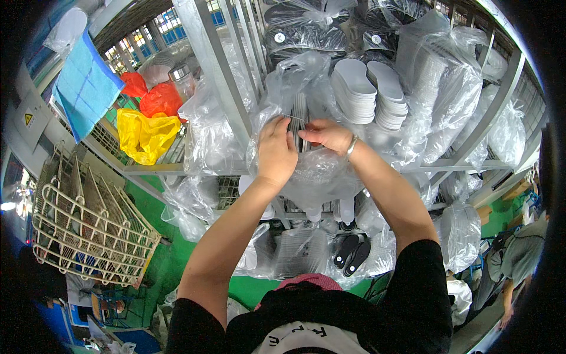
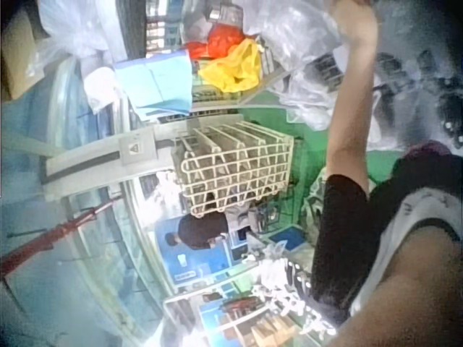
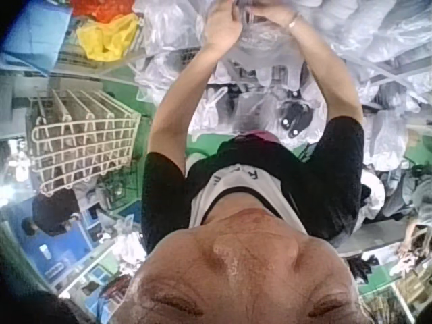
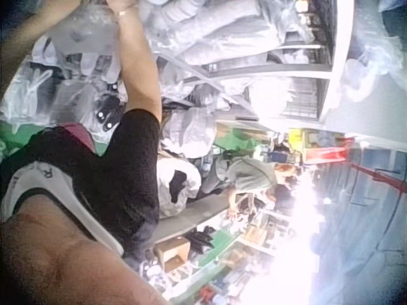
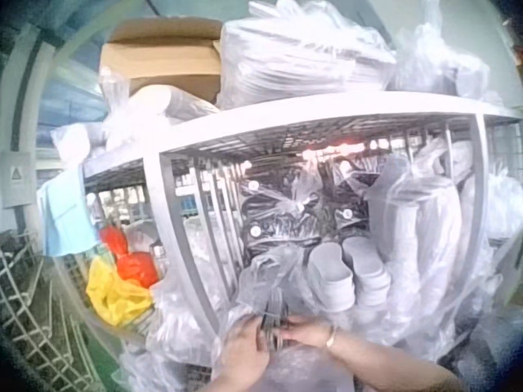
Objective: The person inserts black insoles into footwear on a green assembly line conveyor belt. They pick up a stack of insoles, retrieve individual insoles from a nearby shelf, and place them inside the shoes, using their hands to press and fit them into place.
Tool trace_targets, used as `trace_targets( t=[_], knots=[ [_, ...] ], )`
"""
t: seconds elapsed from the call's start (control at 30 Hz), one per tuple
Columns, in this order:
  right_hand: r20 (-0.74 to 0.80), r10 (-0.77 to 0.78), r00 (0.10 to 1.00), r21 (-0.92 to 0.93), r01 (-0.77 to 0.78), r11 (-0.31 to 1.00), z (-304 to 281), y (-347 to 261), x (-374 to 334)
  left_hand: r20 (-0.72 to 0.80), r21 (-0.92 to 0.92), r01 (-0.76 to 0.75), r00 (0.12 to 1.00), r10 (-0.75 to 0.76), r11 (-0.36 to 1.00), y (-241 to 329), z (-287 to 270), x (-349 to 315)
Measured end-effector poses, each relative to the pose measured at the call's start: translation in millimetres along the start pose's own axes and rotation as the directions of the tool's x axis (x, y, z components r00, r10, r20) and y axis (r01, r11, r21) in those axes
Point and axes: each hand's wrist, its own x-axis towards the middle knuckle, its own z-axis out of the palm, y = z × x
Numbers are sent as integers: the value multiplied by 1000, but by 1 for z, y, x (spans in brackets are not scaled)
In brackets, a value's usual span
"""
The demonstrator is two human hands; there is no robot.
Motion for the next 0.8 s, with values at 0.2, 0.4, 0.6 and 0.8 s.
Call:
trace_targets(
  t=[0.2, 0.4, 0.6, 0.8],
  knots=[
    [-39, -93, 995, 178, 98, 979, 0, -3, -13, 225, 148, -80, 973, 45, 986, -10, 8, 4],
    [-100, -29, 995, 250, 53, 967, -3, 11, -7, 314, 170, -119, 948, 61, 978, -11, 10, 10],
    [-393, -347, 851, -626, 29, 779, 4, -74, -29, 328, 207, -132, 943, 58, 969, -22, 13, 12],
    [-498, -535, 683, -554, 224, 802, -33, -138, -60, 352, 134, -121, 934, 67, 983, -22, 11, 21]
  ],
)
